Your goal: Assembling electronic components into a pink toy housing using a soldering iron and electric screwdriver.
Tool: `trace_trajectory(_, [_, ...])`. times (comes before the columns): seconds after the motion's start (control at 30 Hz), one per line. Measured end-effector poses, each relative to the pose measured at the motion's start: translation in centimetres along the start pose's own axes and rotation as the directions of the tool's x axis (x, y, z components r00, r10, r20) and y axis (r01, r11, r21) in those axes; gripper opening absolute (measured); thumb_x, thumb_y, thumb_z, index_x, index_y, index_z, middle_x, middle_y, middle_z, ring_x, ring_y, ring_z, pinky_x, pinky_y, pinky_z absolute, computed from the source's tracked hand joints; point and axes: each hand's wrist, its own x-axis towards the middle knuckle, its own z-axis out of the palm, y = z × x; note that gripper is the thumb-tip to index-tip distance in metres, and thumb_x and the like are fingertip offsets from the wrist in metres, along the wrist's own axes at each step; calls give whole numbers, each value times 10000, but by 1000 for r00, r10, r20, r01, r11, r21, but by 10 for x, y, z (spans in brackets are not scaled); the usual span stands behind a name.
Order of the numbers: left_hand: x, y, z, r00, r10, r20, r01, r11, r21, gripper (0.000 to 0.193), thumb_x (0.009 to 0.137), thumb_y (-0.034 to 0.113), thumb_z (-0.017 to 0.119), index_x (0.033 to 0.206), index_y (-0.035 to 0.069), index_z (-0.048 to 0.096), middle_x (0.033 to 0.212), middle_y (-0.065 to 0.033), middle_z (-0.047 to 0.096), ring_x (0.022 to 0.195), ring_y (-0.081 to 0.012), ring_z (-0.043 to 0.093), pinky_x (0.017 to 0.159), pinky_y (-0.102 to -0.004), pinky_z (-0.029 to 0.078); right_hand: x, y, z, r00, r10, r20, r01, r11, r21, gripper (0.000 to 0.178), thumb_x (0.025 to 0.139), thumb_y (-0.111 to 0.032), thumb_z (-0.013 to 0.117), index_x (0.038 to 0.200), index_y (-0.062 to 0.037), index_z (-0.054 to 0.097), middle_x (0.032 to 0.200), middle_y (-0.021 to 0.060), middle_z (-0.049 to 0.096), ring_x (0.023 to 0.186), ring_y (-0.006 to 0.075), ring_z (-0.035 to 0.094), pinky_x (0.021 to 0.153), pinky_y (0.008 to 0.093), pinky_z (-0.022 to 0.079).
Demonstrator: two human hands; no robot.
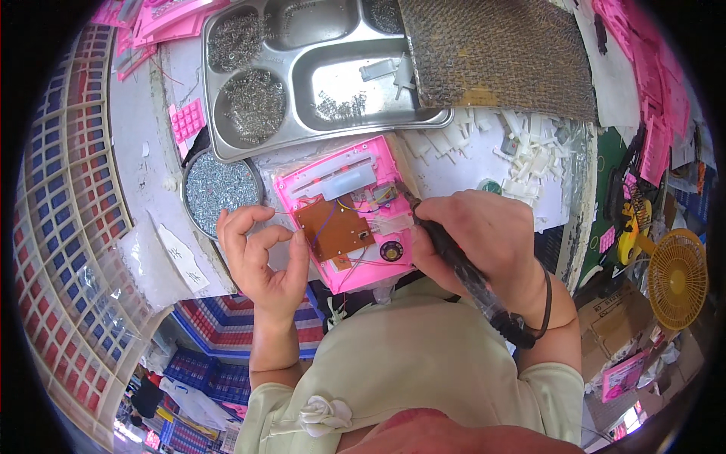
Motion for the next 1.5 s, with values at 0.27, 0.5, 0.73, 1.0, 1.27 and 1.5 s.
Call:
trace_trajectory(0.27, [-4,2,-1,1000,0,-6,0,1000,-12,174,763,19,735,881,64,616,1083,-136,622,1088,-309,587,1145,-563,305,-9,3,-14,992,-39,-116,37,999,-23,303,723,-39,789,1000,-52,668,618,34,542,482,201,533,449,324,423])
trace_trajectory(0.5, [-3,11,3,1000,14,21,-13,999,-30,172,773,14,737,884,49,611,1088,-151,614,1087,-315,580,1122,-534,340,-25,8,-37,975,73,-208,-65,997,48,307,718,-56,826,991,-51,687,648,60,610,495,202,565,462,292,439])
trace_trajectory(0.73, [1,25,9,998,49,35,-49,999,-10,206,738,45,782,881,72,636,1043,-131,631,1001,-320,591,1035,-546,406,-40,19,-43,939,191,-285,-80,930,360,311,722,-19,835,983,-37,667,714,79,638,553,191,600,494,294,465])
trace_trajectory(1.0, [3,40,15,991,70,110,-69,997,-21,190,761,16,754,924,50,665,1071,-144,612,1030,-299,576,910,-424,458,-18,23,-74,991,-2,-134,28,980,197,361,595,73,820,899,-89,711,737,59,617,604,221,608,517,305,460])
trace_trajectory(1.27, [20,60,28,978,109,178,-123,990,70,219,714,57,790,920,100,727,1099,-106,595,1030,-305,534,881,-410,427,-31,29,-65,978,50,-202,10,958,285,380,601,86,814,918,-93,704,730,53,606,605,205,596,520,292,452])
trace_trajectory(1.5, [-4,1,0,996,-86,-16,87,972,219,528,835,58,738,1332,26,562,1287,-156,598,1227,-292,553,1067,-414,404,-55,42,-57,944,169,-283,-60,932,357,277,712,41,803,934,-46,661,744,70,600,618,183,565,539,272,417])
